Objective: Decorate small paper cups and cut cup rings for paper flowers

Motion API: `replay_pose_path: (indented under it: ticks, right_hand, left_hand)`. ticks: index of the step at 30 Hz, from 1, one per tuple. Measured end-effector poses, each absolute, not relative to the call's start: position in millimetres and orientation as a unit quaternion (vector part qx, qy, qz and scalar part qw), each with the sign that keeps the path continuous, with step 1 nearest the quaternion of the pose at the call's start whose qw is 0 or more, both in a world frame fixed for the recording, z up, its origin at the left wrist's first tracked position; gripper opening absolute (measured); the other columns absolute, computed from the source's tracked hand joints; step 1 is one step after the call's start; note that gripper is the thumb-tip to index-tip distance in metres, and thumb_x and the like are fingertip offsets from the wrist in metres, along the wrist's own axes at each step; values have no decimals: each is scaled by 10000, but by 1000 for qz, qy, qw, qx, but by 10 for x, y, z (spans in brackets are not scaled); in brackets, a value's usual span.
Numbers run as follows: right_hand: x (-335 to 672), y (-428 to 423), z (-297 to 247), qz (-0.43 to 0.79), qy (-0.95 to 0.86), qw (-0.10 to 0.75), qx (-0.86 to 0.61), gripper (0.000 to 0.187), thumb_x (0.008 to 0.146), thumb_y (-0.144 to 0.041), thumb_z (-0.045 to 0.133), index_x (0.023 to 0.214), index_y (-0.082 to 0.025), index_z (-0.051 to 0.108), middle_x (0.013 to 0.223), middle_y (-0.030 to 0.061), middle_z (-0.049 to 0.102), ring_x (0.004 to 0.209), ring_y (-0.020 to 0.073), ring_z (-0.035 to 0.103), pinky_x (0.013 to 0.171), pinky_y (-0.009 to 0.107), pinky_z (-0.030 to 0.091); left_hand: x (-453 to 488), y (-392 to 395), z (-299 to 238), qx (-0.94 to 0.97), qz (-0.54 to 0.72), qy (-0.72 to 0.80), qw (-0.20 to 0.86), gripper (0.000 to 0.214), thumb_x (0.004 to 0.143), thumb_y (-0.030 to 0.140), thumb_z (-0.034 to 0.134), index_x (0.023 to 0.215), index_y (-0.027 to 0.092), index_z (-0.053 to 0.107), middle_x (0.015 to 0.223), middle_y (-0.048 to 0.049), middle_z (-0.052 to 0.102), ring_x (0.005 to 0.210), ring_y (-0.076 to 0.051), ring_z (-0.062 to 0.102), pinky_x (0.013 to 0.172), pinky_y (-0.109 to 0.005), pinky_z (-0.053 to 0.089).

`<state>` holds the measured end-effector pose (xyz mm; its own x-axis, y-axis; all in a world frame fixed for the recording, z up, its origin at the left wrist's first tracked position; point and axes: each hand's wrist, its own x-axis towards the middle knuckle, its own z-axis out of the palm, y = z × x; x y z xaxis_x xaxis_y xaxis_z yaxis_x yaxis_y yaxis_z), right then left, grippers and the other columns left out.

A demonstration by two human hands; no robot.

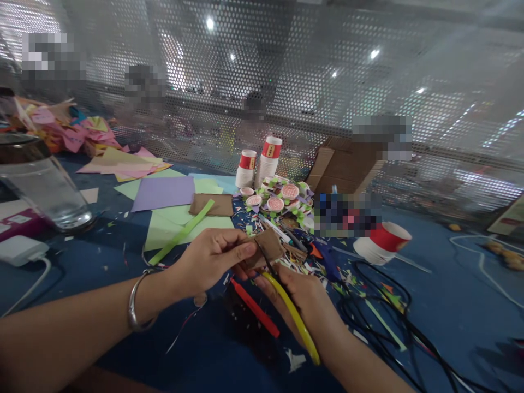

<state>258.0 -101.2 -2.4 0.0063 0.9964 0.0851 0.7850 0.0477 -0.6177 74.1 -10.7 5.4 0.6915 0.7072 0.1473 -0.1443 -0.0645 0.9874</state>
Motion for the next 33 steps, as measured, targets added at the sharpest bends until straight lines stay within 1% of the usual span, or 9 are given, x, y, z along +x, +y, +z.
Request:
replay_pose_path:
  ticks: [5,10,14,17,19,24,27,29,33]
  right_hand:
    - [2582,-1026,12,214,-684,254,-650,361,959,-564,520,892,-264,710,400,-49,503,384,180,554,370,247,378]
    - [2564,-1043,4,223,-656,228,-684,395,956,-580,509,1026,-254,719,411,-46,523,377,199,554,405,271,418]
    - [2562,-1054,6,201,-657,233,-688,350,941,-567,534,890,-259,693,427,-42,539,363,178,534,379,256,370]
    - [2573,-1051,0,185,-671,245,-675,392,946,-584,538,769,-252,650,412,-48,514,325,146,480,351,250,330]
    - [2580,-1045,-14,191,-678,249,-665,406,950,-592,533,748,-255,633,396,-56,502,313,144,466,348,254,338]
    - [2594,-1031,-66,201,-665,250,-675,387,951,-585,539,768,-252,612,372,-65,499,321,148,500,366,248,390]
    - [2605,-1031,-80,203,-674,252,-664,377,952,-580,535,775,-257,615,360,-69,491,301,144,466,354,254,367]
    - [2606,-1032,-82,204,-683,253,-655,395,957,-585,515,763,-258,622,369,-56,500,330,159,503,346,260,342]
    - [2594,-1035,-81,196,-683,251,-657,433,975,-583,463,769,-252,651,395,-23,521,549,228,691,355,252,332]
  left_hand:
    - [751,-89,41,631,325,208,673,315,871,442,694,766,157,610,689,5,644,620,-89,648,610,-218,539]
    - [745,-99,47,646,324,209,659,371,862,488,696,732,160,583,676,19,617,570,-75,620,582,-207,523]
    - [732,-106,55,661,314,213,647,362,879,472,678,723,166,564,642,30,592,558,-79,627,559,-201,511]
    - [726,-105,56,664,310,209,648,334,901,440,652,728,169,563,641,28,598,567,-80,635,565,-204,513]
    - [729,-106,50,661,311,213,649,344,891,450,663,720,170,559,638,27,600,559,-78,631,563,-205,509]
    - [754,-115,7,642,309,225,664,404,848,539,693,741,167,574,664,7,639,564,-84,635,576,-221,512]
    - [766,-115,-12,643,306,222,666,412,842,553,694,747,168,583,645,10,627,566,-90,633,580,-234,514]
    - [771,-113,-21,644,306,218,667,407,839,549,698,747,169,585,634,14,617,569,-93,632,577,-236,513]
    - [775,-105,-50,646,309,213,664,400,845,532,694,727,172,569,617,19,610,553,-90,622,557,-228,496]
